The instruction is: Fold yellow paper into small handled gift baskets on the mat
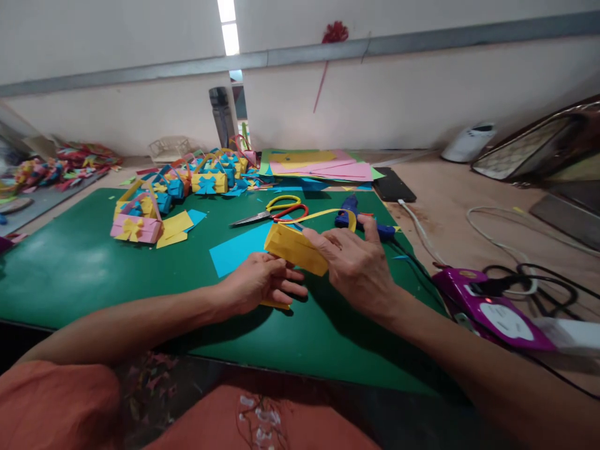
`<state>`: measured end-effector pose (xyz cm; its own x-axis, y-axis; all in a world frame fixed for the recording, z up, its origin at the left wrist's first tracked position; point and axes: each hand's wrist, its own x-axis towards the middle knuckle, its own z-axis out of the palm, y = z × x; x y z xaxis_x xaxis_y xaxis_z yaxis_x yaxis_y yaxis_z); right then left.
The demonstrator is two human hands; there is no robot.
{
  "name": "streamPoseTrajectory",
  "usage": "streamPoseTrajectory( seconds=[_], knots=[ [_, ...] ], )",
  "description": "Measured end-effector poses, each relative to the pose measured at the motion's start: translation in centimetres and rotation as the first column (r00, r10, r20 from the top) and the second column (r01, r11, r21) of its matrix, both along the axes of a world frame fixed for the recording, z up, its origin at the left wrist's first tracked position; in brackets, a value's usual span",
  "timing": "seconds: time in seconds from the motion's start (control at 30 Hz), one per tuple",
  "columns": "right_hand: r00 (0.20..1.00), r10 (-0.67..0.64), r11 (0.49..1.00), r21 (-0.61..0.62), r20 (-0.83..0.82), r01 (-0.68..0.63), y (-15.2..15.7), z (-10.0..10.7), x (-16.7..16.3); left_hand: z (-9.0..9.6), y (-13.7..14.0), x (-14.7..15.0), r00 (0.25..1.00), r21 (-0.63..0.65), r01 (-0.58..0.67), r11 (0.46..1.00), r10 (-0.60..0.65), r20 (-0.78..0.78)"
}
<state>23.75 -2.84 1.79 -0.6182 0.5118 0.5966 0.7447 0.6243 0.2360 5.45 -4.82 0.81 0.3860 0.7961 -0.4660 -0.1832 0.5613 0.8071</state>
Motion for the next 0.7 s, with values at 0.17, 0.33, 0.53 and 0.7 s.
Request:
streamPoseTrajectory(
  seconds=[0.17, 0.33, 0.53, 0.7],
  knots=[
    [1.000, 0.014, 1.000, -0.014, 0.013, -0.013, 0.5, -0.5, 0.1, 0.2, -0.4, -0.3, 0.994, -0.045, 0.105, 0.993, -0.105, 0.004],
    [0.996, 0.005, 0.999, -0.040, 0.089, -0.002, 0.9, -0.8, 0.2, 0.9, -1.2, -1.4, 0.941, 0.438, 0.172, 0.882, -0.016, -0.337],
    [0.996, 0.026, 1.000, -0.004, 0.091, -0.026, 1.1, -1.0, 0.2, 1.3, 1.5, -3.3, 0.840, 0.892, -0.076, 0.446, 0.510, -0.184],
    [0.993, 0.018, 0.999, 0.041, 0.120, -0.024, 1.2, -1.1, -0.1, -0.1, 3.2, -2.9, 0.937, 0.719, 0.094, 0.688, 0.184, -0.299]
  ],
)
